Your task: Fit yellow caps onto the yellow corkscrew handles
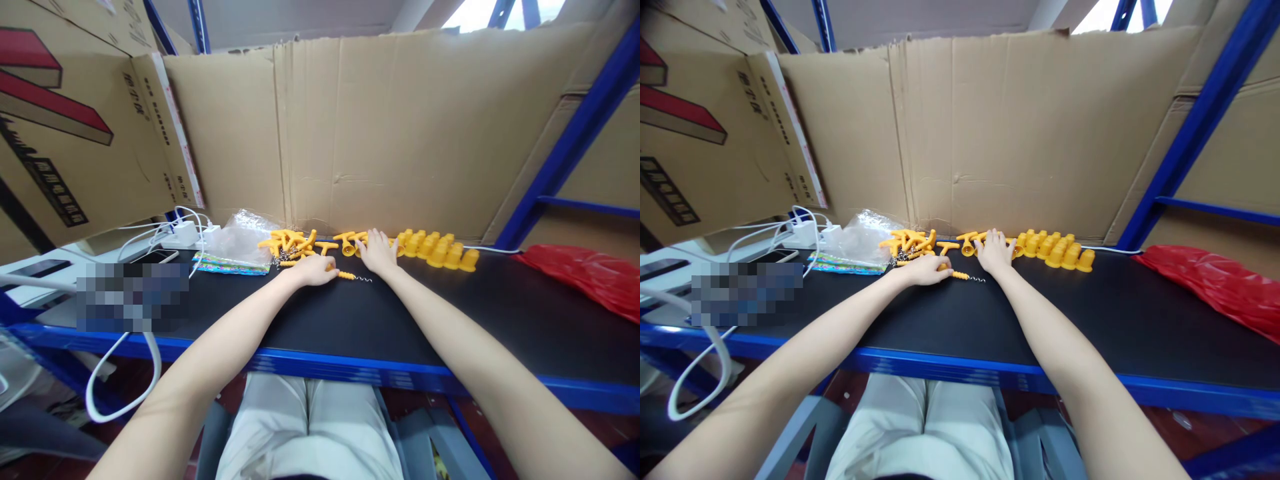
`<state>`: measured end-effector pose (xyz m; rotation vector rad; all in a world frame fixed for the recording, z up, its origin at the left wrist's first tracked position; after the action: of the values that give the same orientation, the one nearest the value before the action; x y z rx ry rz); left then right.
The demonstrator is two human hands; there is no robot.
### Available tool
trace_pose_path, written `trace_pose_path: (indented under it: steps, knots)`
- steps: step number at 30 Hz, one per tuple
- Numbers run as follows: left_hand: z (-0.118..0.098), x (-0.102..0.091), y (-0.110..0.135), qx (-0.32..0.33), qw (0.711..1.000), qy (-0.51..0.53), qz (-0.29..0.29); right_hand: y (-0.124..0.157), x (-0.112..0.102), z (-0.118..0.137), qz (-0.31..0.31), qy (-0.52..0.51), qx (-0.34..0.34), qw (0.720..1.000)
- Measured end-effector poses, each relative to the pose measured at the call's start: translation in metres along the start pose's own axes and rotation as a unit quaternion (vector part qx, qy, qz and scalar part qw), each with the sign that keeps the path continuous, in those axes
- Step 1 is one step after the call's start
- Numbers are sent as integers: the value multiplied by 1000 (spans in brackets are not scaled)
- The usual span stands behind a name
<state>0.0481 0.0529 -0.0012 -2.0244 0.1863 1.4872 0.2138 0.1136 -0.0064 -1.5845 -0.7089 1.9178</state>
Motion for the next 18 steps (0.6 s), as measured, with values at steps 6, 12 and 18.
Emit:
trace_pose_path:
  steps: [6,12,18]
  knots:
    - [0,4,0,8,1000,-7,24,-29,-31,-23,-64,-19,1,998]
    - [1,5,0,14,1000,-6,18,-52,-67,-97,-126,-43,182,974]
    - [1,5,0,21,1000,-15,17,-6,-73,-181,-254,-7,277,927]
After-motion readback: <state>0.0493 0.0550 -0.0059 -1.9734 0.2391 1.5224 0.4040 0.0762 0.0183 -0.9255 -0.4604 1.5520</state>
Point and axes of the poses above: each hand's wrist, its own y-axis away from the middle knuckle, its own x-axis out of the palm, z = x × y, the point moved 7 cm from there along -y, towards the middle knuckle, and after that the axes turned 15 degrees about -z, right-handed, at the moved point
